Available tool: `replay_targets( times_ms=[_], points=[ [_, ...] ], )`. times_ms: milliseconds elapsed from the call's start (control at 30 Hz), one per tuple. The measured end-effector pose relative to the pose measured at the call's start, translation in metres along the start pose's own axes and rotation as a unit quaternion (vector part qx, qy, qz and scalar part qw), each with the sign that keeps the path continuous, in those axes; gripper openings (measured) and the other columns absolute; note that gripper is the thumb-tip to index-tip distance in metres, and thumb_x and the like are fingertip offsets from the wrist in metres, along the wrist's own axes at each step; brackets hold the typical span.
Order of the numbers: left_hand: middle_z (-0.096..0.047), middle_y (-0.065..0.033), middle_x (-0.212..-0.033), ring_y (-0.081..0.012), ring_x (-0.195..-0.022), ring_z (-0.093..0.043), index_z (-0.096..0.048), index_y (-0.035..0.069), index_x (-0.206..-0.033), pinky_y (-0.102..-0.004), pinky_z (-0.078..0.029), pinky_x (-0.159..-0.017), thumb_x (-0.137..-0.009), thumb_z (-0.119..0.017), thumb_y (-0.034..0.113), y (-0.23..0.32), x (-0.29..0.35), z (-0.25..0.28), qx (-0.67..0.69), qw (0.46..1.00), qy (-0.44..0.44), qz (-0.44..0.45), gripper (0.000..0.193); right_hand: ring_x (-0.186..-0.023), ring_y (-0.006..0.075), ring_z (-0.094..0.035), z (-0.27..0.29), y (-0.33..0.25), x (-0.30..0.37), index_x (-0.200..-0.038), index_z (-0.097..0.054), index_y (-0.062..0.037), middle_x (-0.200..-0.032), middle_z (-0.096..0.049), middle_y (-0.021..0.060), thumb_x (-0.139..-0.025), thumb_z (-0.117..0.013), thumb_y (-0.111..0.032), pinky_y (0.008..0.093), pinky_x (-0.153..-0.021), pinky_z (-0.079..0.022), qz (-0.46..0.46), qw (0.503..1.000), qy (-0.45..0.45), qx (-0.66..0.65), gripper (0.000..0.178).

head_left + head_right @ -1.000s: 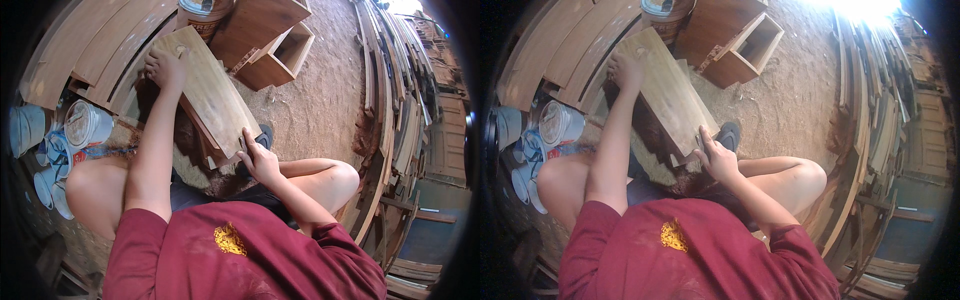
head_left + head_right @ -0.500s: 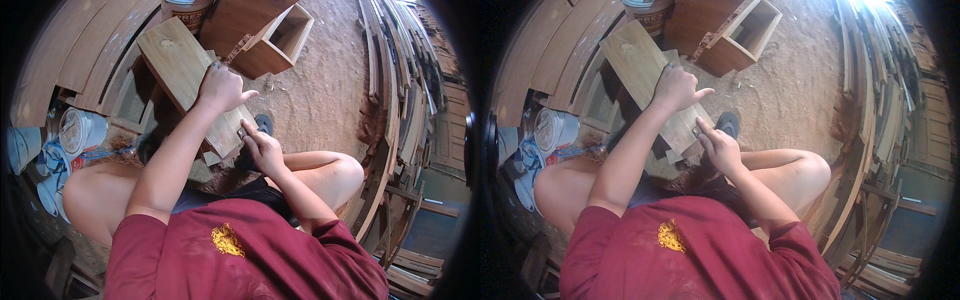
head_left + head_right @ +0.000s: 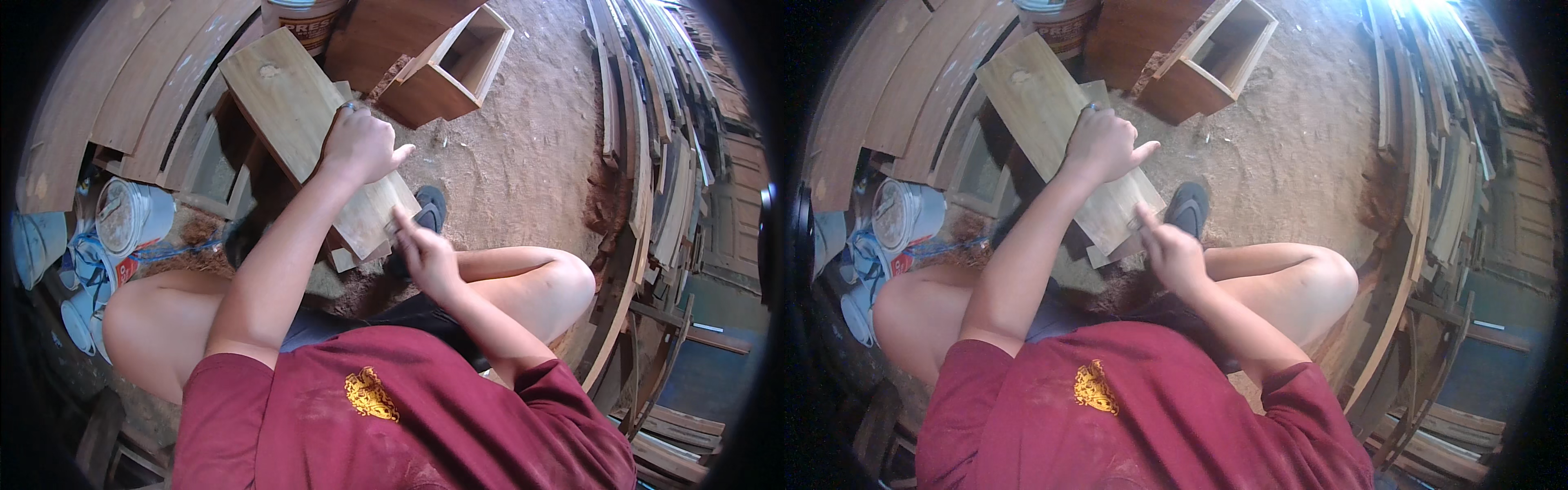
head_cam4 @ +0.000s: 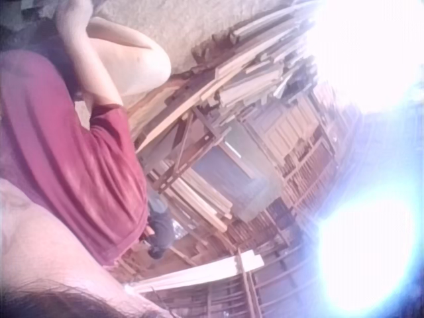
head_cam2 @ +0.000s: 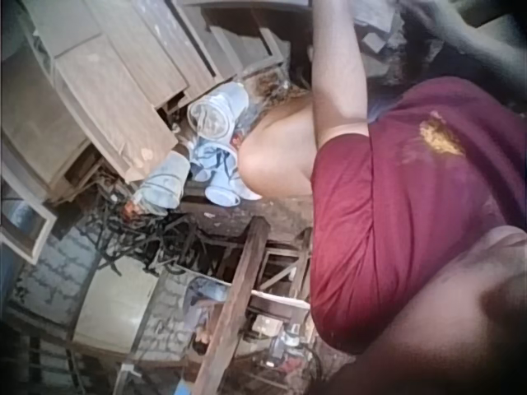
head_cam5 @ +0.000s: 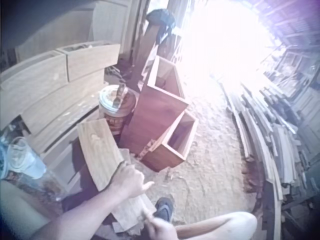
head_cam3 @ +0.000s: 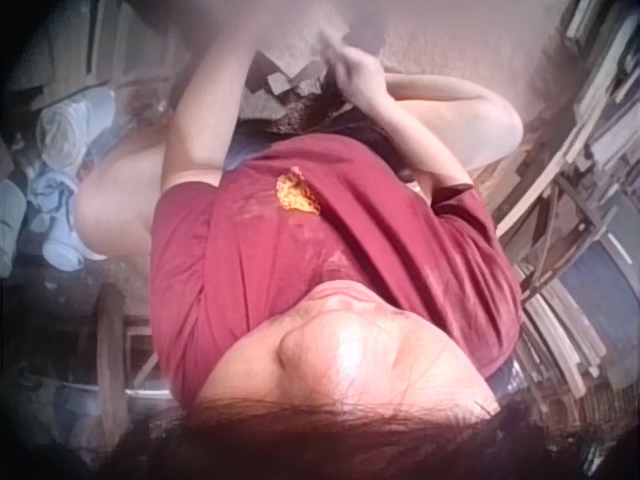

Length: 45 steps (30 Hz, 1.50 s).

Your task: The person sits on the floor and assembles a small wooden box by fitting side panels into grooves. They then sand the edges and surfaces of the box and a separate flat wooden board using a sanding block.

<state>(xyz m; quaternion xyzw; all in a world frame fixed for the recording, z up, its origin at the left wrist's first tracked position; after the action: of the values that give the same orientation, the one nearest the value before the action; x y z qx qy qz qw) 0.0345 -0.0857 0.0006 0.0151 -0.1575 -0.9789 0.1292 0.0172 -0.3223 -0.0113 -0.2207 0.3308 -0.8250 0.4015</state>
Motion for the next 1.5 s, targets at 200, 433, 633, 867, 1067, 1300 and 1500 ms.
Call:
replay_targets(
  times_ms=[200, 433, 633, 867, 1067, 1300, 1500],
  points=[
    [-0.075, -0.0143, -0.087, -0.0295, -0.097, -0.069, -0.079, 0.006, -0.082, -0.0445, -0.043, -0.101, -0.095, -0.06, 0.055, 0.006, 0.0, 0.01, 0.012, 0.999, -0.03, 0.003, 0.054, -0.101, 0.0382, -0.072, 0.02, 0.031, -0.019, -0.148, -0.054, -0.0195, -0.112, -0.071, 0.0218, -0.101, -0.063, -0.024, 0.0428, -0.083, -0.056, -0.08, 0.993, 0.087, 0.023, 0.048],
    [-0.072, -0.0144, -0.074, -0.0325, -0.08, -0.069, -0.077, 0.005, -0.072, -0.0471, -0.047, -0.094, -0.095, -0.061, 0.053, -0.001, 0.002, 0.0, 0.004, 0.999, 0.045, -0.02, 0.055, -0.078, 0.01, -0.064, 0.048, 0.03, -0.031, -0.112, -0.056, -0.0032, -0.086, -0.064, 0.0042, -0.108, -0.052, -0.016, 0.0244, -0.062, -0.051, -0.138, 0.958, 0.046, -0.246, 0.014],
    [-0.073, -0.0152, -0.077, -0.032, -0.085, -0.07, -0.077, 0.006, -0.073, -0.0474, -0.047, -0.095, -0.094, -0.061, 0.055, 0.0, 0.003, 0.006, 0.012, 1.0, 0.023, -0.017, 0.056, -0.057, 0.0098, -0.053, 0.027, -0.005, -0.026, -0.116, -0.054, -0.0084, -0.069, -0.057, 0.0008, -0.104, -0.061, -0.021, 0.028, -0.05, -0.042, -0.253, 0.945, 0.069, -0.193, 0.019],
    [-0.073, -0.0153, -0.078, -0.0317, -0.086, -0.07, -0.077, 0.006, -0.075, -0.0472, -0.047, -0.097, -0.095, -0.06, 0.056, 0.001, 0.002, 0.006, 0.009, 1.0, 0.014, -0.011, 0.056, -0.065, 0.0123, -0.059, -0.009, 0.011, -0.016, -0.105, -0.059, -0.0018, -0.076, -0.069, 0.0092, -0.098, -0.07, -0.017, 0.03, -0.061, -0.049, -0.055, 0.982, 0.136, -0.117, 0.02],
    [-0.073, -0.0154, -0.079, -0.0322, -0.088, -0.07, -0.077, 0.005, -0.076, -0.0473, -0.047, -0.097, -0.095, -0.059, 0.056, 0.001, 0.003, 0.005, 0.008, 1.0, 0.007, -0.009, 0.057, -0.069, 0.015, -0.063, -0.004, 0.015, -0.022, -0.105, -0.06, -0.0014, -0.079, -0.07, 0.0105, -0.098, -0.071, -0.017, 0.0311, -0.066, -0.052, -0.101, 0.983, 0.117, -0.102, 0.02],
    [-0.073, -0.0156, -0.081, -0.0326, -0.089, -0.069, -0.078, 0.005, -0.077, -0.0478, -0.047, -0.097, -0.095, -0.059, 0.056, -0.003, 0.004, -0.001, 0.009, 0.999, 0.04, -0.016, 0.057, -0.073, 0.0153, -0.061, -0.007, 0.017, -0.019, -0.119, -0.054, -0.005, -0.083, -0.068, 0.0106, -0.097, -0.073, -0.019, 0.0316, -0.07, -0.051, -0.125, 0.973, 0.129, -0.145, 0.033],
    [-0.073, -0.0149, -0.081, -0.0323, -0.09, -0.069, -0.078, 0.006, -0.077, -0.0472, -0.047, -0.095, -0.095, -0.059, 0.055, 0.0, 0.002, 0.002, 0.01, 1.0, 0.022, -0.012, 0.056, -0.079, 0.0094, -0.061, -0.012, 0.027, -0.025, -0.128, -0.045, -0.0061, -0.095, -0.068, 0.0064, -0.1, -0.068, -0.011, 0.0228, -0.066, -0.047, -0.098, 0.953, 0.179, -0.224, 0.036]
  ],
)
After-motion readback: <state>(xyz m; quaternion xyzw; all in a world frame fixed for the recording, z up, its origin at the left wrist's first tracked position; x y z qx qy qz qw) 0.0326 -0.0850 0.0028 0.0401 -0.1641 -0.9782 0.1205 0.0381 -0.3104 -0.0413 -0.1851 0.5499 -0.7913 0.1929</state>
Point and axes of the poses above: each hand's wrist, its own x-axis away from the middle knuckle, its own z-axis out of the back of the hand, y = z × x, the point moved 1 cm from there along -x, towards the middle knuckle
